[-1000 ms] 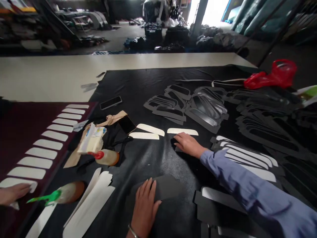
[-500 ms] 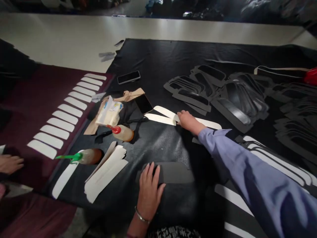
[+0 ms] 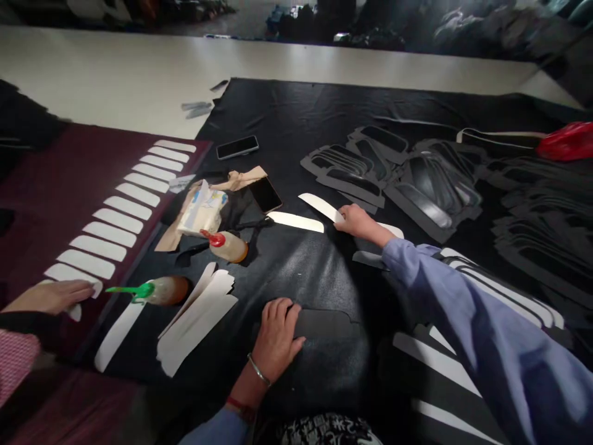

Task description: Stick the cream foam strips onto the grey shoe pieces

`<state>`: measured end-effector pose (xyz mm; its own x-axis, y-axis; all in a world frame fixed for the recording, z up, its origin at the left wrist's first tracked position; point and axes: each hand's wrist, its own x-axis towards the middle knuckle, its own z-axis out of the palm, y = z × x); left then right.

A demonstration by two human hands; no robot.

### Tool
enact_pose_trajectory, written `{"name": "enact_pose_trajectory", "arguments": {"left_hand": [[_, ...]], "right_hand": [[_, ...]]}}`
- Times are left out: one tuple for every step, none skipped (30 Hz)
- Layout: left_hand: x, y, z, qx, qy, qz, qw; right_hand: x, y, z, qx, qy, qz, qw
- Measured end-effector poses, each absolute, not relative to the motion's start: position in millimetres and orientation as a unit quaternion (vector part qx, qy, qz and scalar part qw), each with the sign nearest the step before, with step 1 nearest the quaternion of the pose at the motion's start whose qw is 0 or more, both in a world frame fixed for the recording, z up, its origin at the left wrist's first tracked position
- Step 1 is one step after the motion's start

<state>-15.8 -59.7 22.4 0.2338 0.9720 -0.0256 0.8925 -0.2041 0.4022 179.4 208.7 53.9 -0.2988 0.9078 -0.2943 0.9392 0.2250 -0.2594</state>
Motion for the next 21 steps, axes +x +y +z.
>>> {"name": "enact_pose_trajectory", "arguments": {"left_hand": [[-15.8, -60.0, 22.5, 0.773, 0.603, 0.113, 0.163], [-16.2, -60.5, 22.0, 0.779, 0.597, 0.108, 0.157], [-17.0, -61.1, 21.2, 0.787, 0.590, 0.103, 0.151], [-18.1, -61.8, 20.0, 0.795, 0.582, 0.098, 0.142], [-19.1, -62.7, 18.6, 0.804, 0.572, 0.094, 0.130], [-20.0, -63.7, 17.1, 0.813, 0.563, 0.094, 0.116], [-20.5, -64.8, 15.6, 0.819, 0.557, 0.099, 0.101], [-20.4, -65.9, 13.9, 0.820, 0.556, 0.109, 0.089], [-19.7, -67.0, 12.2, 0.814, 0.561, 0.124, 0.079], [-18.5, -68.0, 10.2, 0.805, 0.571, 0.142, 0.073], [-17.0, -68.6, 8.0, 0.795, 0.581, 0.161, 0.069], [-15.3, -68.9, 5.6, 0.786, 0.589, 0.176, 0.067], [-13.8, -68.7, 3.1, 0.781, 0.593, 0.184, 0.068], [-12.6, -68.0, 0.9, 0.780, 0.593, 0.188, 0.072], [-11.9, -66.9, -0.9, 0.782, 0.589, 0.187, 0.077], [-11.8, -65.5, -2.1, 0.786, 0.585, 0.185, 0.083], [-12.3, -64.0, -2.5, 0.786, 0.585, 0.181, 0.089], [-13.1, -62.4, -2.0, 0.783, 0.588, 0.181, 0.094], [-14.0, -61.0, -0.7, 0.777, 0.593, 0.186, 0.099], [-14.8, -59.8, 1.3, 0.770, 0.597, 0.197, 0.109], [-15.2, -58.7, 3.9, 0.758, 0.603, 0.216, 0.127]], "right_hand": [[183.0, 207.8, 57.3, 0.594, 0.777, -0.205, 0.025], [186.8, 206.5, 60.9, 0.597, 0.773, -0.215, 0.010], [190.8, 204.6, 64.8, 0.599, 0.768, -0.226, -0.005], [194.8, 201.7, 68.9, 0.602, 0.762, -0.236, -0.022], [198.8, 197.7, 73.0, 0.605, 0.756, -0.247, -0.038], [202.5, 192.1, 77.1, 0.607, 0.750, -0.257, -0.055], [205.9, 184.8, 80.8, 0.607, 0.746, -0.263, -0.068], [208.6, 175.5, 84.1, 0.606, 0.741, -0.275, -0.086], [210.6, 164.1, 86.8, 0.601, 0.732, -0.300, -0.112], [211.7, 150.7, 88.6, 0.591, 0.717, -0.340, -0.146], [211.8, 135.5, 89.5, 0.575, 0.695, -0.390, -0.184], [210.9, 118.9, 89.5, 0.554, 0.666, -0.448, -0.223], [209.2, 101.5, 88.7, 0.532, 0.635, -0.500, -0.253], [206.7, 84.0, 87.3, 0.514, 0.608, -0.541, -0.272], [203.7, 67.0, 85.6, 0.501, 0.588, -0.570, -0.279], [200.5, 51.2, 83.7, 0.494, 0.574, -0.590, -0.281], [197.4, 36.9, 81.7, 0.491, 0.562, -0.602, -0.285], [194.4, 24.4, 80.0, 0.491, 0.550, -0.610, -0.290], [191.8, 13.8, 78.6, 0.494, 0.538, -0.614, -0.298], [189.3, 4.8, 77.6, 0.497, 0.526, -0.618, -0.308], [187.1, -2.8, 76.8, 0.501, 0.513, -0.620, -0.318]]}}
